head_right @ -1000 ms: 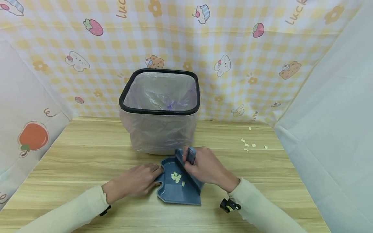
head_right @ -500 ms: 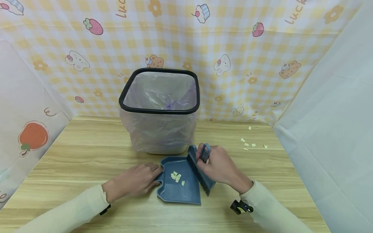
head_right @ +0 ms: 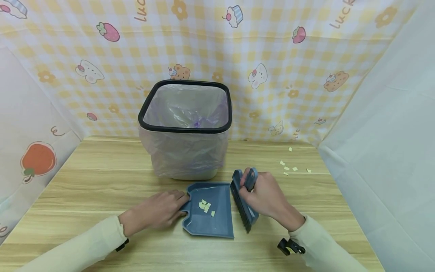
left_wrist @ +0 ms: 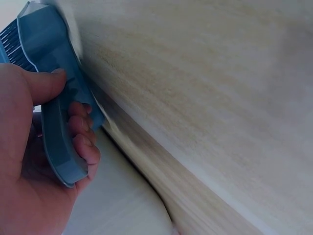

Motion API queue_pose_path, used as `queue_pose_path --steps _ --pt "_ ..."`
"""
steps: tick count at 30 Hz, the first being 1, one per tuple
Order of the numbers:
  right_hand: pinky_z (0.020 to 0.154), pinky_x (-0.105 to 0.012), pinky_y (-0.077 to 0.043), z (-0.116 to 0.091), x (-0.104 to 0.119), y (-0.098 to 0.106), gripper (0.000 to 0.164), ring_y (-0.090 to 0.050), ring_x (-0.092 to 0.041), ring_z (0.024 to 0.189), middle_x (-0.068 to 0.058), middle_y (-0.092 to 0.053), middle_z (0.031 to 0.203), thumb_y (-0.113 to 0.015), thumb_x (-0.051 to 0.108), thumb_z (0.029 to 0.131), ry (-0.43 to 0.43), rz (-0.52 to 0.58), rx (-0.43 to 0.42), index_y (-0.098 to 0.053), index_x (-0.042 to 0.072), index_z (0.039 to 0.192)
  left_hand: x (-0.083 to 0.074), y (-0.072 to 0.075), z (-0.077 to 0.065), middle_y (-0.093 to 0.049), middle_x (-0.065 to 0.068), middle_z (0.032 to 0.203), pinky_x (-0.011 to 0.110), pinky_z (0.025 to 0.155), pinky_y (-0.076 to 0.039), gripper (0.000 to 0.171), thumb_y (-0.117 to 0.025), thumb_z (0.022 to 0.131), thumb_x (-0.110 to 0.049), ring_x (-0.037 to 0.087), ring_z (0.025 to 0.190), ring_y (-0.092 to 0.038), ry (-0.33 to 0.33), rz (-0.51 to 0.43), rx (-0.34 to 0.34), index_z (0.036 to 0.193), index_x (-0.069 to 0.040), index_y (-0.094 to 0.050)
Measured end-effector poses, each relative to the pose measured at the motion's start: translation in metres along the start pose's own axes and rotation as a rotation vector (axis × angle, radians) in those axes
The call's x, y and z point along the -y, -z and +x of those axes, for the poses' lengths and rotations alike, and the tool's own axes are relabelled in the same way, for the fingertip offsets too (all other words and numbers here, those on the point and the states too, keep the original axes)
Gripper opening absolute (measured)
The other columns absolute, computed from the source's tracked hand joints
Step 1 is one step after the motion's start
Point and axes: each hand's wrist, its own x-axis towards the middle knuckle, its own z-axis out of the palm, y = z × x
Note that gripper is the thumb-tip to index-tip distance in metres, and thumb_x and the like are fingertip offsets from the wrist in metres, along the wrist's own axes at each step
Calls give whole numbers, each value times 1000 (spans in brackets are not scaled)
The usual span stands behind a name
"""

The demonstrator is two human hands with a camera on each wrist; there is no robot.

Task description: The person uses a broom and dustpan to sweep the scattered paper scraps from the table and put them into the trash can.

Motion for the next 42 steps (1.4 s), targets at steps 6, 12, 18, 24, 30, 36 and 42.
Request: queue_pose_path --steps 6,12,18,24,30,36,42 --pt "45 -26 -39 -5 -2 3 22 -36 7 47 23 -55 63 -72 1 82 -5 -16 -18 -68 21 88 -1 0 -1 -75 11 110 38 83 -63 33 -72 107 -27 24 98 -73 11 -13 -1 124 1 -69" --pt "46 -26 -42 -8 -4 5 21 -41 6 48 21 -55 62 -78 1 80 -9 -45 7 -68 16 90 -1 0 -2 -74 10 108 37 82 -63 32 -72 107 -27 23 97 -72 8 -2 -6 122 0 -69" --pt "49 -26 -45 -9 -6 6 22 -45 4 50 19 -57 64 -80 3 80 -23 -65 30 -67 16 92 0 -2 -2 -74 10 109 38 83 -63 33 -71 108 -29 23 97 -72 14 0 -2 123 0 -69" --pt "49 -26 -44 -10 -7 8 21 -44 3 50 18 -59 65 -80 3 81 -40 -62 40 -68 16 93 -1 -4 -2 -74 12 110 40 85 -63 32 -70 108 -27 25 99 -72 27 -25 -3 123 1 -67" --pt "51 -26 -45 -11 -9 7 21 -45 3 50 17 -62 68 -77 1 81 -35 -62 23 -68 16 92 -1 -5 -1 -74 14 112 41 84 -63 32 -66 110 -27 26 99 -73 36 -64 0 125 1 -66" --pt "49 -26 -43 -10 -10 7 21 -44 3 49 19 -58 64 -76 -1 80 -34 -60 20 -68 16 91 0 -5 -1 -74 15 117 42 88 -64 34 -64 112 -28 28 103 -74 52 -103 15 129 1 -66" --pt "47 -26 -41 -10 -10 6 21 -41 4 47 21 -53 61 -74 -1 80 -33 -64 22 -67 16 91 0 -2 1 -73 14 113 42 86 -63 30 -65 111 -25 27 99 -73 34 -114 -16 126 1 -65"
